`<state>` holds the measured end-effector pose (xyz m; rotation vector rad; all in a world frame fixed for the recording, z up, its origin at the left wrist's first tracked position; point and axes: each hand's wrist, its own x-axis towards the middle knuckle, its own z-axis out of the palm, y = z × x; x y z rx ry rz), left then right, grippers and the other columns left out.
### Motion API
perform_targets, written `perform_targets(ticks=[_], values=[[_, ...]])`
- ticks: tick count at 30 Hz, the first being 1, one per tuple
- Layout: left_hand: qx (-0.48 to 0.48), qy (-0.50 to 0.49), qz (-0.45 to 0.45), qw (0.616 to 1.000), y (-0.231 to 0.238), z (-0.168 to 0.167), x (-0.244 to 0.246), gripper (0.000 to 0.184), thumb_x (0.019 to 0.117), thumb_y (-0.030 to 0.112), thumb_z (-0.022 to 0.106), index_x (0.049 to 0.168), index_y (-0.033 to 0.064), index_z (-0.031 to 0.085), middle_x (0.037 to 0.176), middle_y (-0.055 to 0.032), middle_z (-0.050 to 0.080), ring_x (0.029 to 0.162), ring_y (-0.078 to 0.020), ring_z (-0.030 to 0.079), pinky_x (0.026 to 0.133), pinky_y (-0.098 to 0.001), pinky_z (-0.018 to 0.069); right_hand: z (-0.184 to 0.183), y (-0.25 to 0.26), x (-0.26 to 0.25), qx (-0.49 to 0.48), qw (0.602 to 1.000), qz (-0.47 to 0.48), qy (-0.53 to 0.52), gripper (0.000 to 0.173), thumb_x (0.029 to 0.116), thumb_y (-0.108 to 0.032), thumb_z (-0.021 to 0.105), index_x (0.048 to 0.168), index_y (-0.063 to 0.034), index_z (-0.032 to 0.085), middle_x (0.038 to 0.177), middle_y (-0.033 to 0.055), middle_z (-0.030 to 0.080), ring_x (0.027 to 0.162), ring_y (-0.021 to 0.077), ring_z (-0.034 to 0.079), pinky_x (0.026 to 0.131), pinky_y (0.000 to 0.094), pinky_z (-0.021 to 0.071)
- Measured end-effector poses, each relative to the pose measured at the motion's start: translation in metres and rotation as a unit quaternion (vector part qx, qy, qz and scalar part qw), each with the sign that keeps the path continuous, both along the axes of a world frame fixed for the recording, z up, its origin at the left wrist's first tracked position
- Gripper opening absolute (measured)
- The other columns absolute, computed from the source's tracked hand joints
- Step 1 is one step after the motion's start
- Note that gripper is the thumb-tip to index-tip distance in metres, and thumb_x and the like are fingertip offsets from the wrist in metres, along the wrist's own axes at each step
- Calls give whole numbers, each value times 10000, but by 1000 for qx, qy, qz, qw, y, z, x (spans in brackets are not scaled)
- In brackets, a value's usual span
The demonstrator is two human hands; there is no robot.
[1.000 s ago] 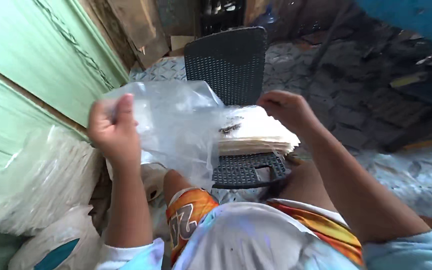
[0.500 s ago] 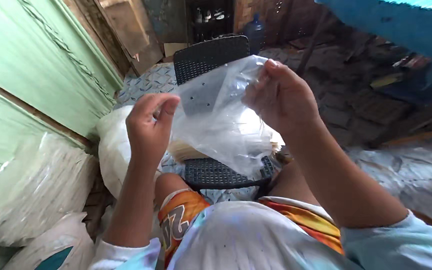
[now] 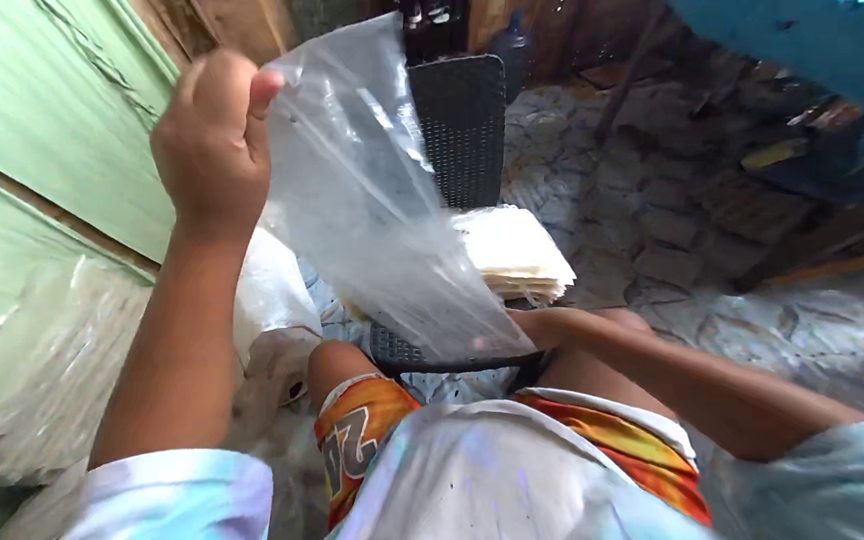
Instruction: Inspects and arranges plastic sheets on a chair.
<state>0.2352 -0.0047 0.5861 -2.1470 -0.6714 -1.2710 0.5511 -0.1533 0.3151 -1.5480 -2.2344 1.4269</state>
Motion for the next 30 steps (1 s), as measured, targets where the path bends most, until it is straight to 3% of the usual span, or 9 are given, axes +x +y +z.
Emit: perform_targets(ticks=[3,8,10,13,16,19,24,28,30], values=[[-214,-29,122,969,54,-24,-52,543,1129,376,313,1218,-86,584,1141,-349,635,1092,-507,635,920,-653,481,43,-23,42,67,957,-184,212,484,1088,-406,375,1163,-47,690,1081,31,750,1052,107,693,994,350,546],[-428,-83,227,871,99,-103,-86,516,1103,377,430,1315,-75,561,1195,-415,594,1140,-623,566,931,-775,418,87,-8,60,284,849,-293,335,47,951,-112,619,962,-107,664,762,-31,695,664,56,657,651,253,586],[-487,-90,159,854,89,-123,-62,691,1026,360,615,1538,-28,362,1403,-467,420,1294,-675,399,1017,-803,326,105,10,33,238,764,-419,429,108,1038,-144,516,995,-132,614,747,-57,631,621,28,597,599,215,549],[-504,-2,-103,858,23,-142,0,1095,881,533,730,1639,66,91,1677,-232,164,1531,-401,233,1202,-595,292,121,34,0,66,615,-537,574,210,1084,-310,470,1043,-147,595,737,-51,619,610,38,599,586,226,552],[-405,26,-231,884,-59,-167,55,986,791,606,784,1512,29,435,1503,-194,497,1391,-343,473,1138,-543,400,122,48,-28,-10,524,-580,624,259,1099,-354,413,999,-146,529,655,-55,519,497,23,502,484,178,479],[-286,-115,-296,904,-68,-173,65,199,998,260,670,1008,64,705,898,-17,710,837,-55,675,791,-220,577,113,49,-35,32,537,-591,601,258,1091,-339,469,1100,-100,564,755,8,596,615,93,592,587,276,547],[-129,76,-277,949,-72,-164,39,102,1049,199,553,1038,146,640,844,-46,596,820,-195,598,787,-308,520,81,62,2,189,572,-659,450,144,979,-238,690,992,-110,625,642,-59,503,460,20,415,440,185,386],[-253,28,-263,931,-65,-163,23,191,1077,251,506,1014,128,638,904,-33,640,900,-126,622,842,-275,529,89,53,42,326,494,-693,412,234,983,-261,672,1088,-75,577,739,-63,520,501,18,416,478,215,421],[-319,-29,-238,917,-55,-148,16,249,1074,313,515,1023,96,627,918,-1,631,889,-42,604,836,-218,521,108,32,39,428,542,-606,395,267,987,-244,664,1172,-111,525,792,-76,570,549,0,500,520,204,484]])
